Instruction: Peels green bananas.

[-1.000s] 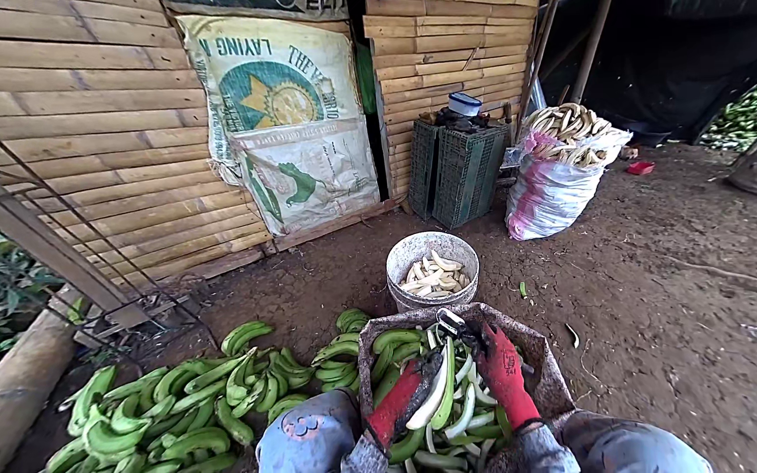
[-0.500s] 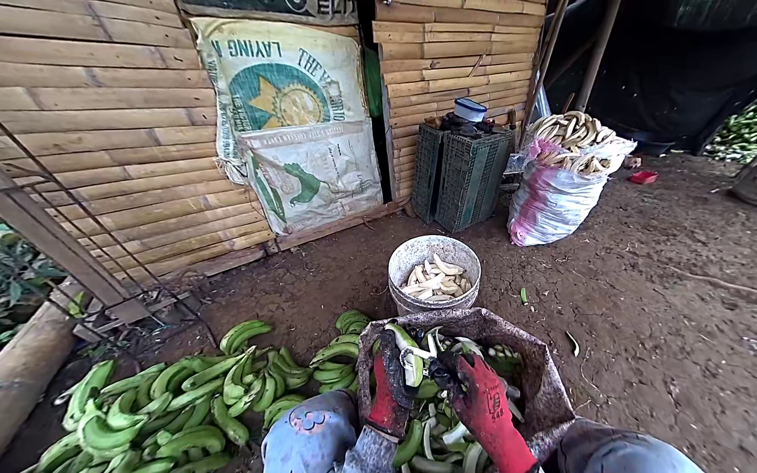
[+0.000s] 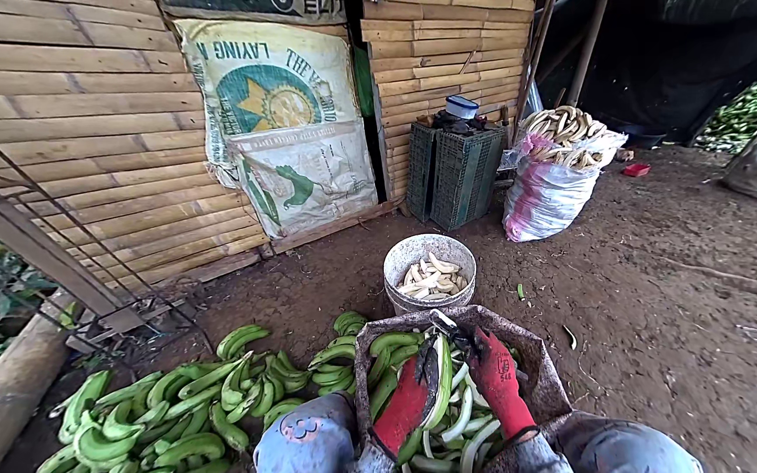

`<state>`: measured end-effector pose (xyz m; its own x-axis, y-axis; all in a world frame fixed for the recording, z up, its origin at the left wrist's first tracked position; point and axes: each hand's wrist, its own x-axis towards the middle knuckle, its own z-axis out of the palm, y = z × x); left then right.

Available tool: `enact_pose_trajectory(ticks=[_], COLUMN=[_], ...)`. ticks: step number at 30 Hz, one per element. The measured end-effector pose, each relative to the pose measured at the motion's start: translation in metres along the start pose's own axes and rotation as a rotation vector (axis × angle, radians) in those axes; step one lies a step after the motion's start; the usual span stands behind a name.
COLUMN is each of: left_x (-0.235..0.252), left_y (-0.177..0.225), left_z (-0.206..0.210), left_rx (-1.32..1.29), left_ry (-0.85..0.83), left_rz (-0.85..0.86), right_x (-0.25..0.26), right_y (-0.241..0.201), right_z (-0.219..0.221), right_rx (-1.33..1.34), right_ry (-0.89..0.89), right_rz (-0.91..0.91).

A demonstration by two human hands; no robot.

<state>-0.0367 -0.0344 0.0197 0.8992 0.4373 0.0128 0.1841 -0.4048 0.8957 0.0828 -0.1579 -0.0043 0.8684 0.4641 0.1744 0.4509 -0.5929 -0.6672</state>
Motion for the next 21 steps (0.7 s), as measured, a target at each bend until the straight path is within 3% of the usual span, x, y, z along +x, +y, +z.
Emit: enact_pose_trajectory(ticks=[2, 5, 7, 10, 13, 15, 19, 21], left_x=[0.005, 0.024, 0.032, 0.038, 0.033, 0.027, 0.014, 0.003], left_y=[-0.004, -0.014, -0.026, -0.046, -0.037, -0.02, -0.005, 0.002], left_z=[0.008, 0.009, -0.001, -0.005, -0.003, -0.002, -0.003, 0.0], left_rx=[-0.182, -0.784, -1.157, -1.695, -1.571, -1.235, -0.54, -0.348], left_ry=[0.087, 0.26, 0.207, -0.113, -0.031, 0.148, 0.257, 0.251], left_rz=[0.038, -0.073, -0.079, -0.056, -0.083, -0.067, 0.062, 0.037], right_x=[0.006, -0.008, -0.02, -0.027, -0.024, -0.024, -0.023, -0.018], right_y=[0.012, 0.021, 0.022, 0.025, 0.025, 0.02, 0.007, 0.005], right_z=[0.001, 0.009, 0.011, 0.012, 0.005, 0.008, 0.025, 0.024], right_rx=[0.035, 0.208, 0.283, 0.228, 0.084, 0.049, 0.126, 0.146], right_ry=[0.043, 0.203, 0.161, 0.053, 0.042, 0.066, 0.152, 0.19], right_rz=[0.015, -0.261, -0.462, -0.66, -0.717, -0.677, -0.407, -0.226])
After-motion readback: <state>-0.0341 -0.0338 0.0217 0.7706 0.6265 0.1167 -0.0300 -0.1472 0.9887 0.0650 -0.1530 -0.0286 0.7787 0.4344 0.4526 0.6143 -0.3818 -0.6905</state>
